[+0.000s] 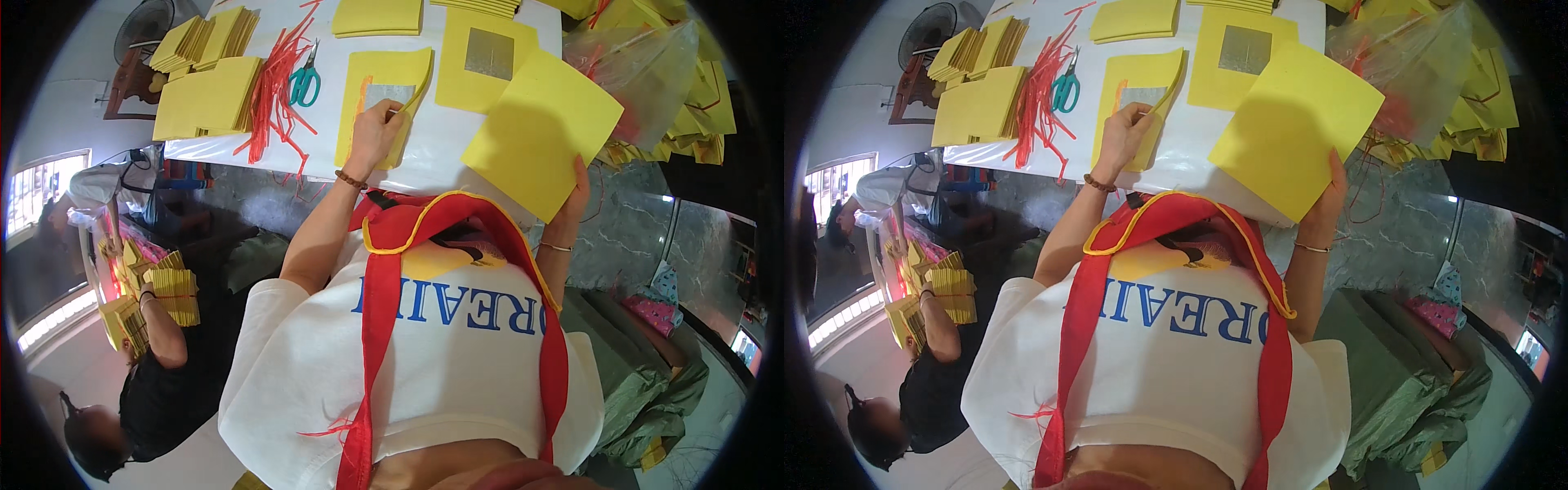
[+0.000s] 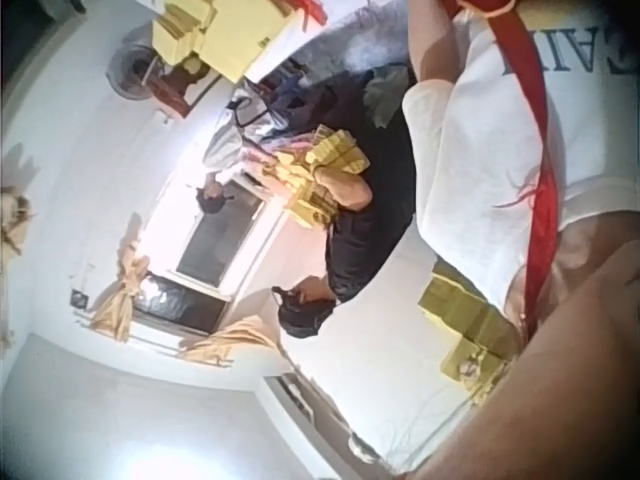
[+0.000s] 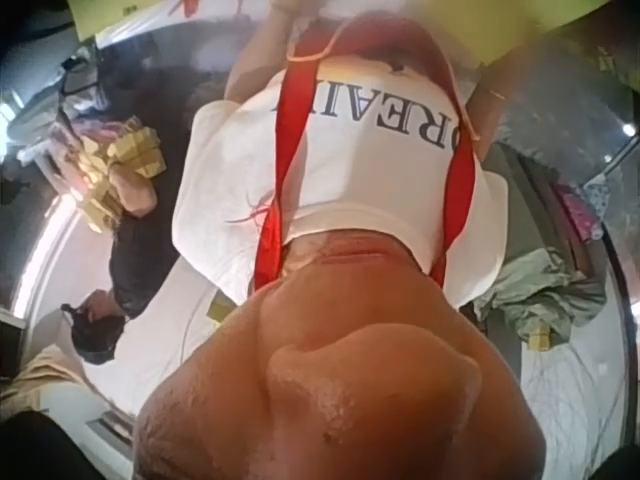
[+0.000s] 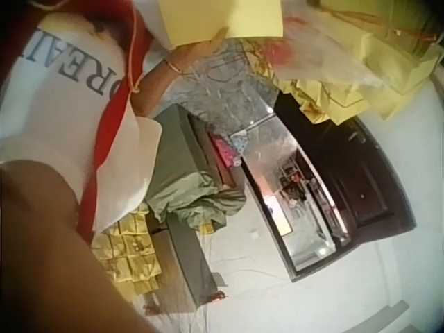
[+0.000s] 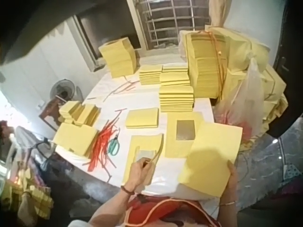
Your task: Folding and stacking ritual yellow paper sheets at a workstation.
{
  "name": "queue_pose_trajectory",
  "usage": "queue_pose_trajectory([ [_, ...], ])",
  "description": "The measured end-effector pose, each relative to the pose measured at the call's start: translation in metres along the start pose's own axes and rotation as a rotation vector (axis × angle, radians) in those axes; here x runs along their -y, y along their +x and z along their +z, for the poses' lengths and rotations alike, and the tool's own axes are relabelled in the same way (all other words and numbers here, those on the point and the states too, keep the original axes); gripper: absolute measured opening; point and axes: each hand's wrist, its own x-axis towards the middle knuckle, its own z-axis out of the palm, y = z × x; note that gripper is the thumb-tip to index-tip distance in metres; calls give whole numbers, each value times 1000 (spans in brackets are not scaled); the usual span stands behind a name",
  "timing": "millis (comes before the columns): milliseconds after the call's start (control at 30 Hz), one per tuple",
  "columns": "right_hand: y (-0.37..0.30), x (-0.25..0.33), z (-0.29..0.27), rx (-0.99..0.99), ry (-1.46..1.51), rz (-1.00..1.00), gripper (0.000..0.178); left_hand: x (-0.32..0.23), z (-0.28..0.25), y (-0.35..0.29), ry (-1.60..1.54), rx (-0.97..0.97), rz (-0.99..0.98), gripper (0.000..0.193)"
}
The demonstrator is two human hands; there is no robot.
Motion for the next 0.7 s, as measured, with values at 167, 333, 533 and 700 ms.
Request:
queue_pose_trajectory([
  [167, -6, -3, 0, -30, 4, -1, 35, 4, 0, -5, -228, -38, -118, 22],
  [333, -1, -7, 1, -63, -13, -14, 35, 24, -4, 0, -302, -20, -198, 21],
  [533, -3, -11, 14, -6, 33, -2, 35, 17, -13, -1, -640, 62, -312, 17],
  [700, -2, -18, 7, -31, 2, -16, 36, 22, -16, 3, -790, 104, -385, 14],
])
